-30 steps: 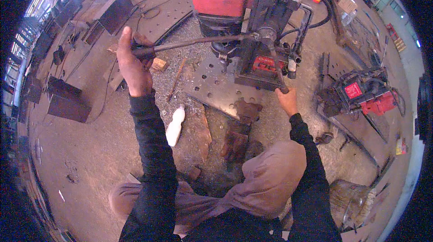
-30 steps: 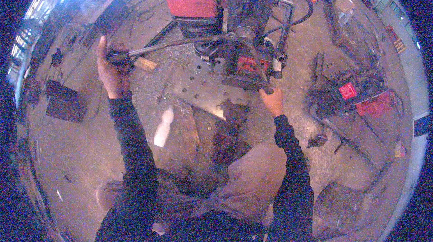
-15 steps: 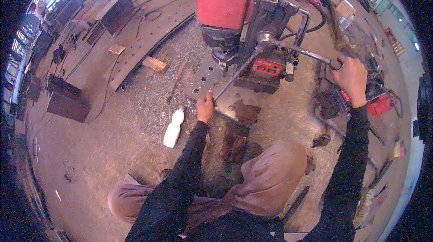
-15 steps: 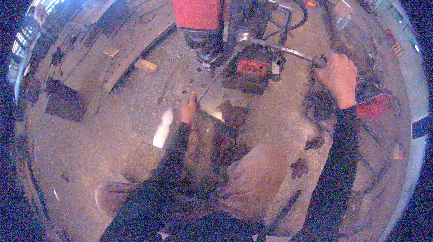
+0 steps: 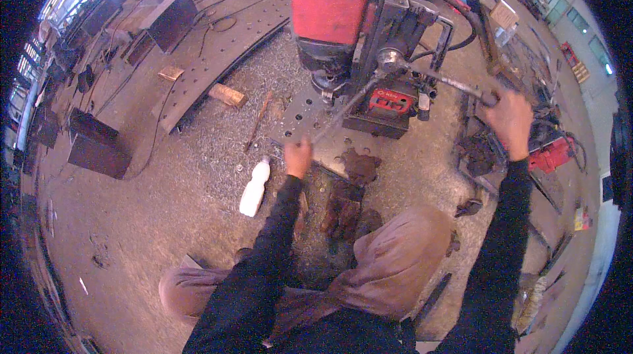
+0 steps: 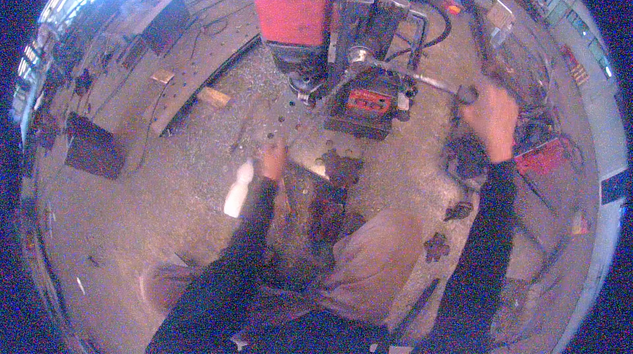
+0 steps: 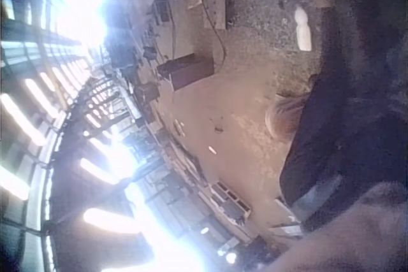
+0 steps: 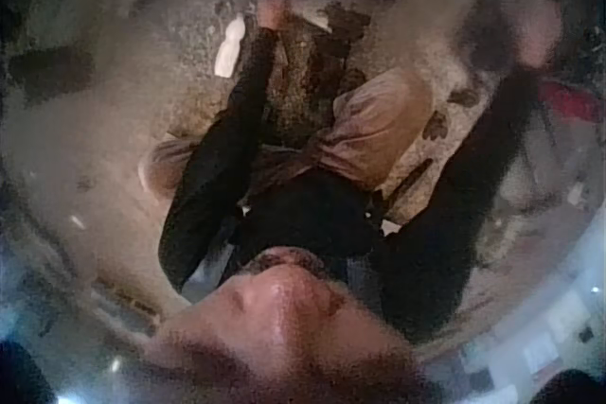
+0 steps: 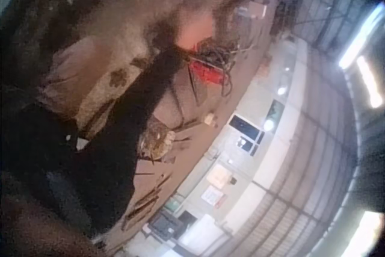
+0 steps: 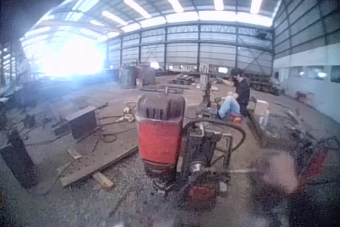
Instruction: The person operates a red drill press to drill holes into a flat metal plate. They apply a white liquid from a bottle onto the workpiece and use the machine's lever to lower the drill bit, creating holes in the metal.
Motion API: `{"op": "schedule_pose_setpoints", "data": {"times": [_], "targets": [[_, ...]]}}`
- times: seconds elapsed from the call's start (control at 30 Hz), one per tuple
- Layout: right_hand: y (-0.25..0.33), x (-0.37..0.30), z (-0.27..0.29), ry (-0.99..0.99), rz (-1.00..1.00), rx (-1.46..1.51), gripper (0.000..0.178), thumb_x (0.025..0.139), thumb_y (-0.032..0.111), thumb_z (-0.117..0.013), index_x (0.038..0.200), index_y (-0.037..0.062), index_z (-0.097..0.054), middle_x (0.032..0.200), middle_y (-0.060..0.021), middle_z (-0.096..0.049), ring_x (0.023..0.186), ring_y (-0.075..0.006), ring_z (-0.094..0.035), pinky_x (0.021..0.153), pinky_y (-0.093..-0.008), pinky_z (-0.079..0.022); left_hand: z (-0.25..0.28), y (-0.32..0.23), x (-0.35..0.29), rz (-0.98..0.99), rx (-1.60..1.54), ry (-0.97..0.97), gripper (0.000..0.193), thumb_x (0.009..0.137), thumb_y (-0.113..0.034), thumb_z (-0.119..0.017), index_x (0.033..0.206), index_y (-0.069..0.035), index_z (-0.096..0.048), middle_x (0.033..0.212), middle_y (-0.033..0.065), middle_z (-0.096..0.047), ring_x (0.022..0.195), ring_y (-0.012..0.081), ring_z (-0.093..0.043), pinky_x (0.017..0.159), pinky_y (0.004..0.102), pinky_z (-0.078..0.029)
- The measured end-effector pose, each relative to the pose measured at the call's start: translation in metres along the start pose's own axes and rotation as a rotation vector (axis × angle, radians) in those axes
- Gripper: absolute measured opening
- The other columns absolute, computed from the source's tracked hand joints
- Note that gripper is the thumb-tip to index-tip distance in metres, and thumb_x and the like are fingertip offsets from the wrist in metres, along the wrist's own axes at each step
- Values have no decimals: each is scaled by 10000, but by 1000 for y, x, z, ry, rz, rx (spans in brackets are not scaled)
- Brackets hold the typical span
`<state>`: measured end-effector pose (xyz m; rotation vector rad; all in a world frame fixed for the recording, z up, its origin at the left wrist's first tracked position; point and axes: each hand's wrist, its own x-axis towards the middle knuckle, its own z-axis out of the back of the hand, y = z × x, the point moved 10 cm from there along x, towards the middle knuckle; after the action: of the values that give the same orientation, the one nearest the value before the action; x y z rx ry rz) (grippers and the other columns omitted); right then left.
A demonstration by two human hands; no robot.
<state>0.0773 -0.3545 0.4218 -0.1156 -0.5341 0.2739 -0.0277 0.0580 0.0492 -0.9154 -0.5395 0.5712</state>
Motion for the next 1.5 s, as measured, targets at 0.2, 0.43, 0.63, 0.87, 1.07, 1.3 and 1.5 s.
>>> {"op": "schedule_pose_setpoints", "data": {"times": [0.2, 0.43, 0.63, 0.87, 1.07, 1.3, 1.5], "targets": [[13, -140, -265, 116, -510, 913, 267, 851, 200, -693, 1028, 1, -709, 838, -44, -691, 732, -123, -599, 668, -324, -491, 196, -224, 104, -281, -228, -251, 351, 913, -254, -642, 755, 59, -643, 559, 27, -571, 554, 84, -488, 501, 302, -397], [241, -119, -342, 616, -272, 1221, 399, 903, 420, -666, 894, 22, -658, 767, -18, -632, 700, -143, -567, 682, -349, -490, 231, -467, 10, -1227, 0, -501, 185, 855, -199, -670, 781, -30, -687, 631, 71, -654, 487, 196, -557, 489, 327, -415], [111, -143, -301, 166, -396, 1227, 404, 893, 419, -676, 1003, 30, -685, 768, -55, -668, 703, -163, -597, 661, -344, -475, 228, -344, 78, -680, -78, -416, 382, 890, -275, -645, 710, 62, -658, 522, 143, -572, 473, 174, -560, 544, 354, -449], [-50, -81, -140, 150, -267, 166, 421, 742, 284, -742, 1073, 29, -698, 876, -232, -680, 831, -385, -666, 720, -423, -518, 114, -73, 74, -45, -97, -190, 432, 917, -276, -606, 696, 93, -644, 533, 129, -581, 502, 151, -527, 543, 374, -435], [-37, -34, -32, 145, -163, -99, 392, 705, 229, -745, 1063, 75, -702, 848, -206, -678, 837, -389, -653, 759, -472, -522, 12, -9, 16, 146, -224, -56, 464, 921, -300, -586, 703, 106, -639, 557, 151, -601, 517, 185, -538, 562, 397, -427], [-24, -5, 25, 21, 17, -156, 273, 716, 221, -730, 957, 98, -702, 823, -191, -670, 804, -381, -654, 690, -475, -526, -57, -8, -35, 225, -203, -2, 535, 932, -357, -553, 688, 117, -593, 559, 167, -568, 537, 239, -533, 577, 447, -404], [7, 19, 51, 3, 99, -191, 203, 694, 145, -693, 889, 89, -697, 729, -178, -651, 729, -380, -650, 644, -475, -514, -75, 8, -41, -30, -279, -81, 495, 925, -355, -567, 686, 79, -569, 549, 111, -534, 554, 203, -518, 562, 402, -396]]}}
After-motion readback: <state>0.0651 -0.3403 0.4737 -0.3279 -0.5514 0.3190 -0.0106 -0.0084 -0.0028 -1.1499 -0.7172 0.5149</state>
